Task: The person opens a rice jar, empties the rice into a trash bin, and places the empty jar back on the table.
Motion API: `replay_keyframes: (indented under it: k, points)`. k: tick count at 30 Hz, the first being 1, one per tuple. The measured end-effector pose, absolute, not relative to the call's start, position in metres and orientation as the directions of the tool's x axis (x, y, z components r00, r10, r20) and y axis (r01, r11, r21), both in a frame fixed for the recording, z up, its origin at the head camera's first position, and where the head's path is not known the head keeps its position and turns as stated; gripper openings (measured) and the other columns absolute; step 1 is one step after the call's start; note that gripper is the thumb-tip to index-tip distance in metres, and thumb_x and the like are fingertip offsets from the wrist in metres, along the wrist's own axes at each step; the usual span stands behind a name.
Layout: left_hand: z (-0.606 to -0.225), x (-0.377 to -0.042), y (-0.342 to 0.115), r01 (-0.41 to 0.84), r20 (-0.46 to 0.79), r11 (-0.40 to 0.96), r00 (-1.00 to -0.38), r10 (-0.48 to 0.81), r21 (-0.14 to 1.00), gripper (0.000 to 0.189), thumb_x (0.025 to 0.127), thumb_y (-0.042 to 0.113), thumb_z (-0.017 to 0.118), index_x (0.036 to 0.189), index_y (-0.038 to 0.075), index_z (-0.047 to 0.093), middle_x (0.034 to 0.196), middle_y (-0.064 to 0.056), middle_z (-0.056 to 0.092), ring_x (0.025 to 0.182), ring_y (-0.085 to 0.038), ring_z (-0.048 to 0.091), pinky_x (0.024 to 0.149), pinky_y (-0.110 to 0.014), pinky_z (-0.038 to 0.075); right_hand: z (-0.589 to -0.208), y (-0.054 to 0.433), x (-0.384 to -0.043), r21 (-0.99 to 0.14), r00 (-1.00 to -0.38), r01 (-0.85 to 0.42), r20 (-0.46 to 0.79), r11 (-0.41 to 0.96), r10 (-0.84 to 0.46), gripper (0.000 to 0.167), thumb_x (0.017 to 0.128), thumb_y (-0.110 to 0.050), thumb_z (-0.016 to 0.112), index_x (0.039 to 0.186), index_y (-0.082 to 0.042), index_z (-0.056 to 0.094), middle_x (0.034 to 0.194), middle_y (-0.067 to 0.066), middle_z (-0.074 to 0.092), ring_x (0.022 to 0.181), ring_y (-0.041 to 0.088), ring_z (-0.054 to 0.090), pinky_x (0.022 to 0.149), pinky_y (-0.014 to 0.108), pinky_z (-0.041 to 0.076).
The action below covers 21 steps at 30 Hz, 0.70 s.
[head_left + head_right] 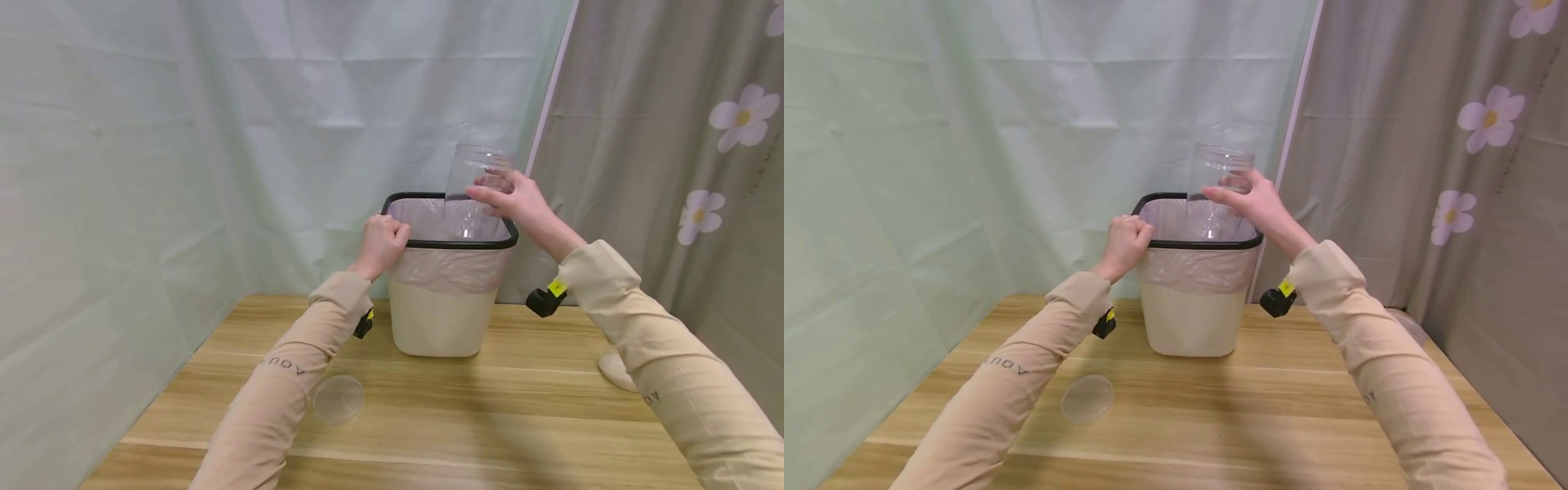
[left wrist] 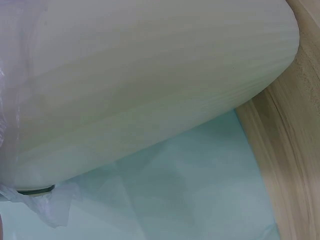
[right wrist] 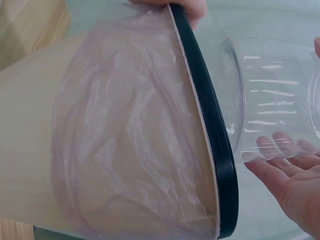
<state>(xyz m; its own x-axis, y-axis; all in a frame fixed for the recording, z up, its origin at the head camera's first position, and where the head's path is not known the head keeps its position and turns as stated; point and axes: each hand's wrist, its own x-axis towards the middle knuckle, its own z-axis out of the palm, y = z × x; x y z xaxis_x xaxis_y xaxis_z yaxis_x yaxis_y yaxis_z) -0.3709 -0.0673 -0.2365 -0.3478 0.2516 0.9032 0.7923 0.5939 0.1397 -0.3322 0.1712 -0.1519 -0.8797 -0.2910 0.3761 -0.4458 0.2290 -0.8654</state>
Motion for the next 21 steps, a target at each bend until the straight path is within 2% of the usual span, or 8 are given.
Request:
replay_keyframes:
  k: [5, 8, 14, 21]
  points:
    - [-0.236, -0.37, -0.067, 0.783, 0.892, 0.604, -0.37, 0.261, 0.148, 0.043, 0.076, 0.002, 0.043, 0.037, 0.013, 0.029, 0.041, 0.007, 0.02, 0.042, -0.014, 0.022, 0.055, -0.035, 0.035, -0.155, 0.172, -0.325, -0.873, -0.867, -0.455, 0.388, 0.177, -0.314, 0.07, 0.082, -0.027, 0.067, 0.136, -0.003, 0.03, 0.128, 0.013, 0.045, 0.112, 0.028, 0.047, 0.085, 0.035, 0.041]
    - [-0.236, -0.371, -0.066, 0.789, 0.896, 0.598, -0.359, 0.26, 0.143, 0.044, 0.075, -0.001, 0.045, 0.036, 0.013, 0.03, 0.04, 0.008, 0.02, 0.042, -0.014, 0.022, 0.054, -0.036, 0.035, -0.158, 0.172, -0.322, -0.86, -0.852, -0.478, 0.404, 0.181, -0.332, 0.066, 0.082, -0.028, 0.066, 0.134, -0.004, 0.034, 0.126, 0.012, 0.047, 0.111, 0.03, 0.047, 0.085, 0.035, 0.041]
    - [-0.236, -0.371, -0.065, 0.795, 0.899, 0.591, -0.35, 0.263, 0.136, 0.044, 0.076, -0.001, 0.044, 0.036, 0.013, 0.03, 0.039, 0.007, 0.02, 0.043, -0.012, 0.021, 0.055, -0.034, 0.035, -0.163, 0.171, -0.315, -0.833, -0.824, -0.521, 0.433, 0.189, -0.365, 0.054, 0.082, -0.028, 0.066, 0.126, -0.004, 0.044, 0.12, 0.009, 0.052, 0.105, 0.026, 0.051, 0.085, 0.035, 0.042]
    - [-0.237, -0.372, -0.066, 0.801, 0.894, 0.581, -0.358, 0.269, 0.146, 0.043, 0.078, 0.004, 0.039, 0.037, 0.013, 0.028, 0.04, 0.006, 0.019, 0.044, -0.012, 0.019, 0.053, -0.033, 0.032, -0.169, 0.169, -0.302, -0.772, -0.768, -0.599, 0.478, 0.214, -0.427, 0.059, 0.084, -0.026, 0.063, 0.134, -0.011, 0.037, 0.123, 0.009, 0.051, 0.108, 0.02, 0.05, 0.085, 0.037, 0.041]
